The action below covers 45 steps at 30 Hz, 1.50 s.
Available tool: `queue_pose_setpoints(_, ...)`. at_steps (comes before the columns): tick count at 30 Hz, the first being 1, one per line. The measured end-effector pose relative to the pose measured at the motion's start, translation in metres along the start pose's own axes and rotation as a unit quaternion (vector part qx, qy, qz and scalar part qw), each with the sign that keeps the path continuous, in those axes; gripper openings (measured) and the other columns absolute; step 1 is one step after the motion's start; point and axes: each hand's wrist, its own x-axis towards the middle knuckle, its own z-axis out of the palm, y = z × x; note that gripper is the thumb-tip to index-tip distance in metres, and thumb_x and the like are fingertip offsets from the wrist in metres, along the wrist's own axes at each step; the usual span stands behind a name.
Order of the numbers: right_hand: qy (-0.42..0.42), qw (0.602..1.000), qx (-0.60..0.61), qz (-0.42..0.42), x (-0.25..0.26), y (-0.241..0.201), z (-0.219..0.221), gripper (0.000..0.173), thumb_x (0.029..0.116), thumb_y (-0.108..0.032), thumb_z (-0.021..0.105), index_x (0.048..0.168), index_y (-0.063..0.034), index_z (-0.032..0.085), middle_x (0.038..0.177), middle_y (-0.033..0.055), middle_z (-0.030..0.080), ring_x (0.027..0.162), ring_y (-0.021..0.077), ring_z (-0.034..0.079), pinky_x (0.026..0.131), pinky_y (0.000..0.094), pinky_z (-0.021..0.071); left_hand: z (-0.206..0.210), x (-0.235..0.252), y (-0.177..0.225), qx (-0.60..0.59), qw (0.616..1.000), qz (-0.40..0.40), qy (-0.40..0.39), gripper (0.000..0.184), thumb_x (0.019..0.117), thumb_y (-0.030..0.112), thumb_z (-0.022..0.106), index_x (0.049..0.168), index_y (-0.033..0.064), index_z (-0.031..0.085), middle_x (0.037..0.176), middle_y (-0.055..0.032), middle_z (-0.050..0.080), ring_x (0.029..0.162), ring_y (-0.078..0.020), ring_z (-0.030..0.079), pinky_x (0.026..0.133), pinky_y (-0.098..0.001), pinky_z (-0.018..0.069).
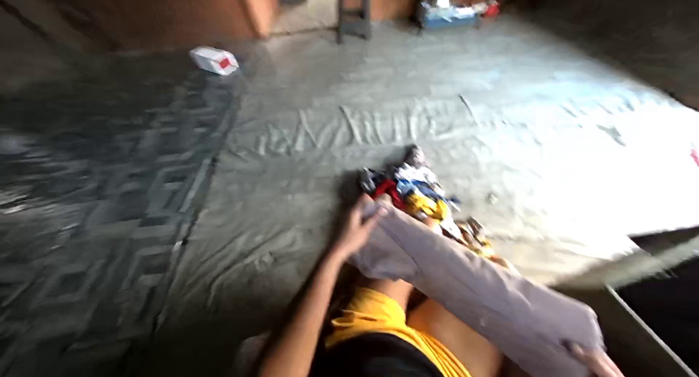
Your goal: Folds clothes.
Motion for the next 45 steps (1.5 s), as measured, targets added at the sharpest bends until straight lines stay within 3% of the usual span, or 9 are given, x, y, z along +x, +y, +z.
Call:
queue_pose_setpoints(2, 0.0, 0.999, -0.035, -0.015, 0.008, 0.004, -0.006, 0.027, 0.0776, -0.026, 0.082, 0.102, -0.0245, 0.07, 0.087, -0.0069, 0.076, 0.077, 0.0031, 0.072, 0.071, 0.024, 0.0624, 0.004, 0.022, 0.001, 0.098, 0.995, -0.002, 0.003, 0.034, 0.1004, 0.023, 0.065, 0.117, -0.0059, 0.062, 0.103, -0.0172, 0.068, 0.097, -0.021, 0.066, 0.091, -0.0407, 0.0532)
queue_pose_setpoints(5, 0.062, 0.997, -0.052, 0.004, 0.016, 0.034, -0.033, 0.038, 0.0761, -0.029, 0.077, 0.11, -0.0158, 0.065, 0.086, 0.0, 0.076, 0.074, 0.0109, 0.073, 0.064, 0.0322, 0.0636, 0.05, 0.029, -0.035, 0.175, 0.984, -0.003, -0.018, 0.054, 0.0971, 0.025, 0.07, 0.14, -0.0024, 0.051, 0.149, -0.0265, 0.046, 0.136, -0.041, 0.048, 0.111, -0.0575, 0.0404)
queue_pose_setpoints(13, 0.164, 0.985, 0.047, 0.016, 0.008, 0.056, -0.002, 0.027, 0.0876, -0.009, 0.052, 0.115, -0.0093, 0.056, 0.087, 0.0036, 0.073, 0.077, 0.0113, 0.073, 0.066, 0.0312, 0.0632, 0.175, -0.099, -0.054, 0.246, 0.859, 0.1, -0.437, 0.121, 0.0734, 0.046, 0.088, 0.165, 0.0109, 0.017, 0.17, -0.0218, 0.01, 0.157, -0.0411, 0.004, 0.124, -0.0621, 0.0049)
queue_pose_setpoints(17, 0.103, 0.994, 0.035, -0.008, 0.037, 0.03, 0.083, 0.028, 0.0896, -0.008, 0.051, 0.117, -0.0062, 0.052, 0.084, 0.0037, 0.07, 0.071, 0.011, 0.07, 0.063, 0.0297, 0.0615, 0.178, -0.105, -0.073, 0.117, 0.934, 0.05, -0.335, 0.099, 0.0861, 0.038, 0.079, 0.159, -0.0044, 0.026, 0.163, -0.0217, 0.033, 0.154, -0.0348, 0.027, 0.126, -0.0505, 0.0184)
queue_pose_setpoints(21, -0.009, 0.998, 0.055, 0.009, 0.093, 0.033, 0.169, 0.029, 0.1013, -0.002, 0.048, 0.13, -0.0005, 0.046, 0.099, 0.0103, 0.067, 0.083, 0.0167, 0.069, 0.078, 0.0347, 0.0604, 0.157, -0.093, -0.047, 0.043, 0.926, -0.219, -0.304, 0.049, 0.1119, 0.029, 0.036, 0.144, -0.0064, 0.049, 0.142, -0.0258, 0.055, 0.136, -0.0296, 0.051, 0.117, -0.0442, 0.0364)
queue_pose_setpoints(27, 0.113, 0.988, -0.106, -0.009, 0.111, 0.088, 0.13, 0.06, 0.1051, -0.023, 0.054, 0.155, 0.0008, 0.03, 0.147, 0.0211, 0.05, 0.125, 0.0233, 0.056, 0.1, 0.038, 0.0488, 0.154, -0.091, -0.063, -0.332, 0.856, -0.376, -0.127, 0.046, 0.1127, 0.027, 0.032, 0.146, -0.0022, 0.043, 0.141, -0.018, 0.053, 0.127, -0.0193, 0.055, 0.107, -0.0398, 0.0467)
queue_pose_setpoints(32, 0.016, 0.977, 0.091, 0.192, 0.101, 0.11, 0.136, 0.055, 0.1103, -0.048, 0.027, 0.138, -0.0069, 0.05, 0.118, 0.0105, 0.068, 0.107, 0.0181, 0.067, 0.093, 0.0386, 0.0565, 0.149, -0.087, -0.06, -0.4, 0.806, -0.424, -0.104, 0.036, 0.1112, 0.02, 0.038, 0.135, -0.0026, 0.054, 0.127, -0.0152, 0.064, 0.116, -0.0194, 0.062, 0.102, -0.0382, 0.0505)
queue_pose_setpoints(36, 0.025, 0.966, 0.144, 0.214, 0.11, 0.117, 0.133, 0.046, 0.109, -0.043, 0.037, 0.136, -0.0087, 0.051, 0.112, 0.0134, 0.07, 0.1, 0.0232, 0.07, 0.086, 0.0425, 0.0593, 0.129, -0.073, -0.042, -0.46, 0.755, -0.463, -0.066, 0.052, 0.1116, 0.044, 0.023, 0.141, 0.0083, 0.047, 0.121, -0.0117, 0.067, 0.108, -0.0209, 0.067, 0.091, -0.0405, 0.0574)
queue_pose_setpoints(45, -0.02, 0.968, 0.176, 0.176, 0.08, 0.068, 0.109, 0.044, 0.1112, -0.041, 0.031, 0.122, -0.0091, 0.059, 0.099, 0.0101, 0.073, 0.088, 0.0191, 0.073, 0.077, 0.0364, 0.0619, 0.136, -0.091, -0.008, -0.534, 0.683, -0.465, -0.179, 0.036, 0.1087, 0.021, 0.027, 0.114, 0.0077, 0.06, 0.098, -0.0093, 0.075, 0.089, -0.0173, 0.075, 0.083, -0.0324, 0.0624)
